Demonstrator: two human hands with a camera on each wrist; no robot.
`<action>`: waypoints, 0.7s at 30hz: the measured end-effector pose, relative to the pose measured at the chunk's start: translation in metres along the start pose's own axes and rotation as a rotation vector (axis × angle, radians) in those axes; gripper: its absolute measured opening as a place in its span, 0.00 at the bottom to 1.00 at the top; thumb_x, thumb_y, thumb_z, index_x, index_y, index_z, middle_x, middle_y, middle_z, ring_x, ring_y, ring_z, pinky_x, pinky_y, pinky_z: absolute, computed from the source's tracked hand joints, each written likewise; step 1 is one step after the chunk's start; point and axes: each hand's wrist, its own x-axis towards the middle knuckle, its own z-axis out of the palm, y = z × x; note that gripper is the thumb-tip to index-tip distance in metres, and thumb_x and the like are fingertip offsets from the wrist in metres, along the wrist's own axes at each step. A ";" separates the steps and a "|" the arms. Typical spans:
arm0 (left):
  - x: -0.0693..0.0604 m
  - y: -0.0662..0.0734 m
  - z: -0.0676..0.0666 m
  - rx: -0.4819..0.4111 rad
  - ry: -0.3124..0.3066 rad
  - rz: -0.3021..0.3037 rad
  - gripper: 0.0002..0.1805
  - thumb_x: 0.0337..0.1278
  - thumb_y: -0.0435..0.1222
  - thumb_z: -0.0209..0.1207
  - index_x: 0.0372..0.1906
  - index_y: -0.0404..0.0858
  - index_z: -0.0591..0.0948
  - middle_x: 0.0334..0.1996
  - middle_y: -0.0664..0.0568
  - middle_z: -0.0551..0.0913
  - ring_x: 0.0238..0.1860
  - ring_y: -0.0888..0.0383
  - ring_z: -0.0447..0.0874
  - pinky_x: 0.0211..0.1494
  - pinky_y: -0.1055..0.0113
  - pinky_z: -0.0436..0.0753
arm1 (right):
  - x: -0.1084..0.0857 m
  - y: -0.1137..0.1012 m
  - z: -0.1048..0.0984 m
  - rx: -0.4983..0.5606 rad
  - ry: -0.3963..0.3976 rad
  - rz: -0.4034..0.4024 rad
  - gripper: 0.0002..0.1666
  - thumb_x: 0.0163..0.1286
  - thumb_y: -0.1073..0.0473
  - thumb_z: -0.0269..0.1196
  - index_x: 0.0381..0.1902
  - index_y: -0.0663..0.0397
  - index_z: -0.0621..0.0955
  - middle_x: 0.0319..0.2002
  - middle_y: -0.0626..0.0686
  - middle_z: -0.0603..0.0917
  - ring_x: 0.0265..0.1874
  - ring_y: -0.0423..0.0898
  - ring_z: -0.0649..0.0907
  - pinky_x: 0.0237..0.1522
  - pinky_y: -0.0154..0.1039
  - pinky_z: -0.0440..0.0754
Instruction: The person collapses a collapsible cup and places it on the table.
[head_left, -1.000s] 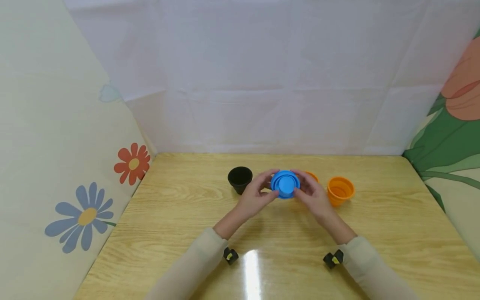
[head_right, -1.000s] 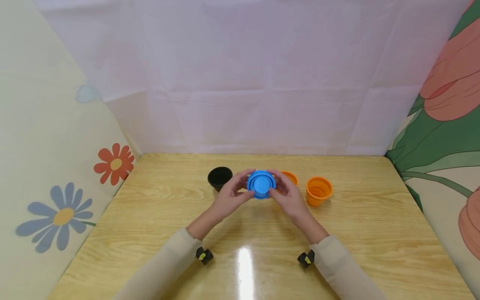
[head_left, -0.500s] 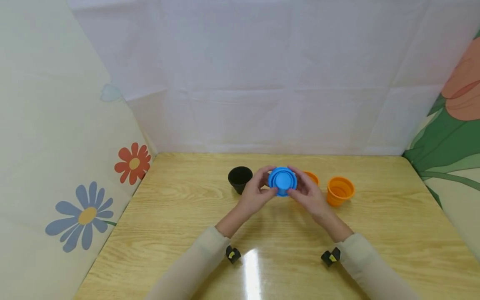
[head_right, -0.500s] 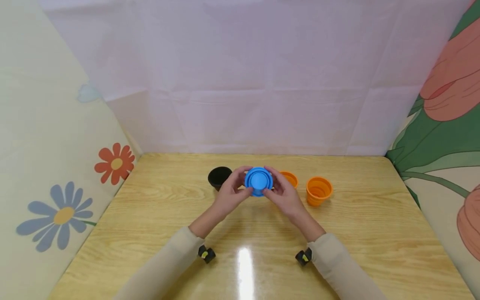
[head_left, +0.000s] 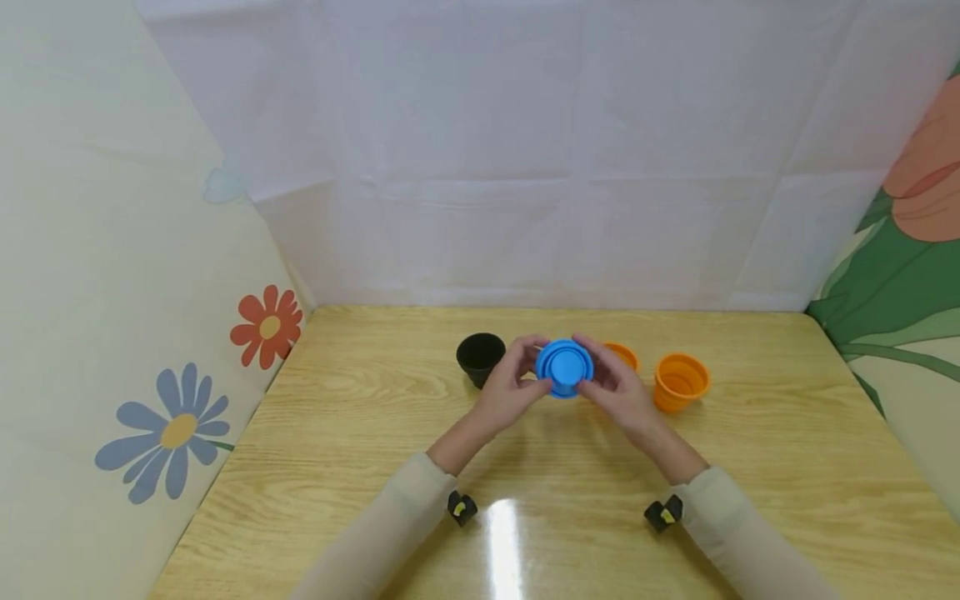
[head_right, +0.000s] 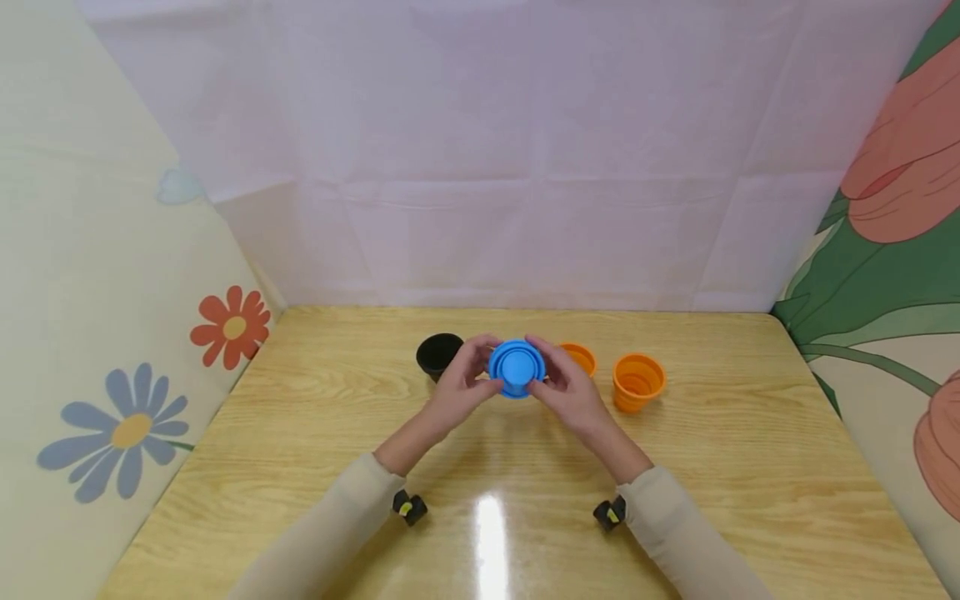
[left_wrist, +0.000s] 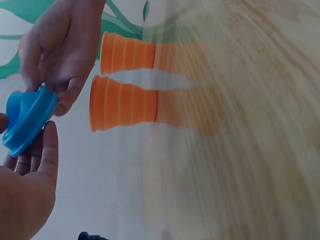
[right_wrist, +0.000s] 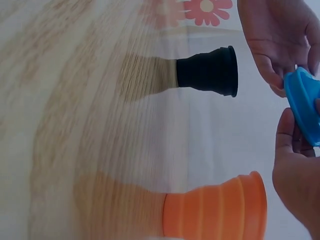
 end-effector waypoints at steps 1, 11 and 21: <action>0.000 0.001 -0.002 0.012 -0.006 -0.003 0.26 0.64 0.23 0.60 0.65 0.28 0.69 0.51 0.34 0.78 0.46 0.54 0.77 0.47 0.70 0.84 | 0.000 0.000 -0.001 -0.016 -0.014 -0.003 0.36 0.72 0.73 0.60 0.76 0.63 0.63 0.70 0.66 0.69 0.61 0.44 0.76 0.61 0.29 0.76; 0.014 0.001 -0.016 0.067 -0.094 -0.117 0.19 0.74 0.36 0.57 0.64 0.37 0.74 0.50 0.40 0.79 0.46 0.51 0.83 0.46 0.47 0.88 | 0.009 0.001 -0.015 -0.153 -0.085 0.023 0.37 0.72 0.70 0.62 0.76 0.60 0.64 0.60 0.65 0.76 0.57 0.56 0.77 0.56 0.29 0.80; 0.016 -0.003 -0.020 0.001 -0.001 -0.123 0.20 0.71 0.30 0.58 0.64 0.33 0.73 0.49 0.39 0.77 0.44 0.54 0.81 0.45 0.47 0.89 | 0.006 0.003 -0.013 0.024 0.039 0.132 0.31 0.74 0.65 0.62 0.71 0.62 0.68 0.54 0.57 0.75 0.51 0.45 0.79 0.54 0.35 0.84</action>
